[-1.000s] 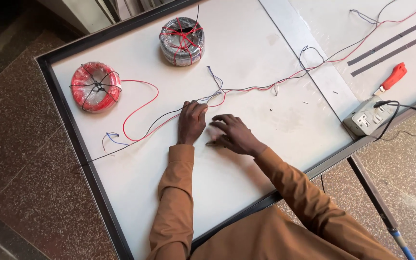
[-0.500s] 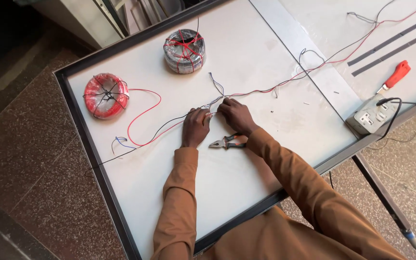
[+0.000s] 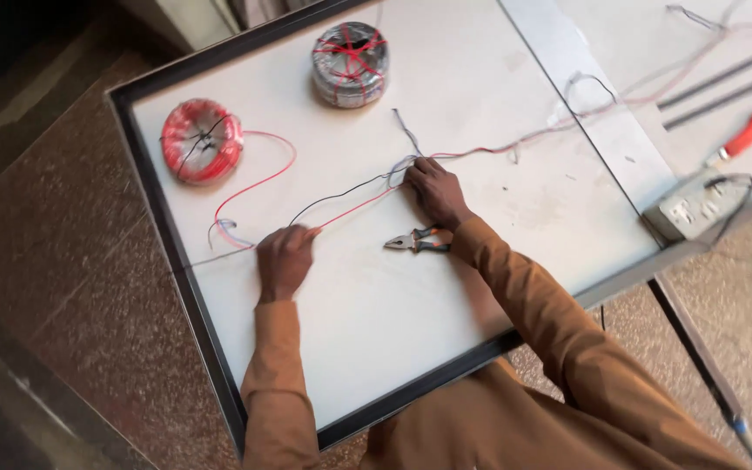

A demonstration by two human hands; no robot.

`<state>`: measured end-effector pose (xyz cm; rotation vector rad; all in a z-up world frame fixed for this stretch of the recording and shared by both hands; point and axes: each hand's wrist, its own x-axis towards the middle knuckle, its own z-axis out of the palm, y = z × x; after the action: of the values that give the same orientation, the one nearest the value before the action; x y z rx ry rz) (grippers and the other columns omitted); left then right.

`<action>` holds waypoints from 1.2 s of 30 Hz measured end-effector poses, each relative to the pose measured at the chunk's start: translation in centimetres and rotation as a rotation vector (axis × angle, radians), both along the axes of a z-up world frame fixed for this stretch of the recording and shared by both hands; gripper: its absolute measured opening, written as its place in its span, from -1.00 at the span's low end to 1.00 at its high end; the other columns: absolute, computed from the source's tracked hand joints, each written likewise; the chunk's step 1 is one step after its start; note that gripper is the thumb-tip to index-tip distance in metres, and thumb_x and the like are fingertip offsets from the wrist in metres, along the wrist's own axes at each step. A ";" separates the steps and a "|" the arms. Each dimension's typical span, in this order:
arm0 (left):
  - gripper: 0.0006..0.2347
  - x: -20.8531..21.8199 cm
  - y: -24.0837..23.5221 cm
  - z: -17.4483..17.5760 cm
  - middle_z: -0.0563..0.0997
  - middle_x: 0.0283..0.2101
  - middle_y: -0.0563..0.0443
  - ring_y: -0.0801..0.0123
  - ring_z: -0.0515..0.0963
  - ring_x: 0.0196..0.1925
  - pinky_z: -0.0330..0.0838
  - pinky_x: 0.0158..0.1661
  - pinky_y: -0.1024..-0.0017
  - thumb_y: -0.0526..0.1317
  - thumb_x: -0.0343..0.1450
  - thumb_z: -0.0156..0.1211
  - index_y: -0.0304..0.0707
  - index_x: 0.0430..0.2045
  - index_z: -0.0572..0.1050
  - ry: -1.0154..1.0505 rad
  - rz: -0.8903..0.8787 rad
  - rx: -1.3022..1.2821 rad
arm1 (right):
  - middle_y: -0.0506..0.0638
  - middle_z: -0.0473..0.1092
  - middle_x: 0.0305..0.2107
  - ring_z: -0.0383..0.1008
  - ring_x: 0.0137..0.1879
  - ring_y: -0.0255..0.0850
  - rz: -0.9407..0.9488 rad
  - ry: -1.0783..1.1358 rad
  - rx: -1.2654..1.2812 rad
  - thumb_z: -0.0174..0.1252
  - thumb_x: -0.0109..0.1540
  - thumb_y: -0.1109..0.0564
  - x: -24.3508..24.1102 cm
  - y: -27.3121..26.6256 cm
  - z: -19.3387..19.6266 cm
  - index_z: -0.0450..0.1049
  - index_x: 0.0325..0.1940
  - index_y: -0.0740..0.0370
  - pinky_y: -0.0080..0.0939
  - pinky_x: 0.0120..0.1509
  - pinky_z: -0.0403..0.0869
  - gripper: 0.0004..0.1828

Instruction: Connecting electrical wires by stripping insulation and twisting the ends together on a work surface.

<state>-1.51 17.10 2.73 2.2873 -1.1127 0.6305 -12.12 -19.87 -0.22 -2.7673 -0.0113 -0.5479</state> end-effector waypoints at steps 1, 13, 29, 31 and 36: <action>-0.66 0.2 2.1 0.6 0.54 -0.63 0.11 0.15 0.68 -0.52 0.59 -0.37 0.30 0.00 0.59 0.43 -0.01 -0.56 0.50 -0.001 -0.018 0.007 | 0.01 0.32 -0.22 0.58 0.02 0.17 -0.018 -0.001 0.007 -0.01 0.57 0.04 -0.5 0.1 -0.1 0.43 -0.05 0.03 0.24 -0.17 0.65 -0.85; -0.65 -3.0 12.3 -1.7 0.58 -0.52 -0.10 -0.14 0.70 -0.33 0.62 -0.20 0.01 0.03 0.63 0.42 -0.21 -0.45 0.59 0.144 0.266 0.033 | 0.23 0.31 0.30 0.48 0.37 0.37 -0.020 0.167 0.176 0.22 0.46 0.08 -6.2 3.4 5.0 0.30 0.62 0.07 0.51 0.21 0.64 -0.38; -0.82 -0.7 13.9 -1.2 0.69 -0.25 -0.14 -0.11 0.64 0.34 0.43 0.38 -0.02 -0.15 0.65 0.31 -0.27 -0.22 0.68 0.140 0.231 0.229 | 0.21 0.50 -0.27 0.50 -0.60 -0.07 0.007 0.434 1.433 0.28 0.40 -0.08 -13.1 12.4 5.7 0.52 0.40 0.36 -0.15 -0.50 0.45 -0.40; -0.83 0.8 14.8 -1.2 0.68 -0.25 -0.12 -0.12 0.64 0.37 0.47 0.36 -0.03 -0.16 0.66 0.29 -0.26 -0.19 0.70 0.115 0.198 0.248 | 0.29 0.54 -0.16 0.61 -0.52 -0.01 0.071 0.375 1.660 0.14 0.42 -0.10 -11.8 15.8 5.7 0.47 0.47 0.36 -0.17 -0.52 0.49 -0.37; -0.85 3.1 16.1 0.2 0.69 -0.22 -0.14 -0.12 0.64 0.40 0.55 0.33 -0.02 -0.17 0.61 0.35 -0.26 -0.13 0.70 -0.202 -0.005 0.136 | 0.28 0.56 -0.19 0.68 -0.26 0.02 0.186 0.447 1.686 0.25 0.41 0.15 -9.7 25.0 7.1 0.41 0.31 0.38 -0.13 -0.30 0.57 -0.58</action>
<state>1.59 33.18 2.96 2.3750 -1.2904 0.8219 -21.84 5.14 6.85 -1.1408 0.1936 0.1635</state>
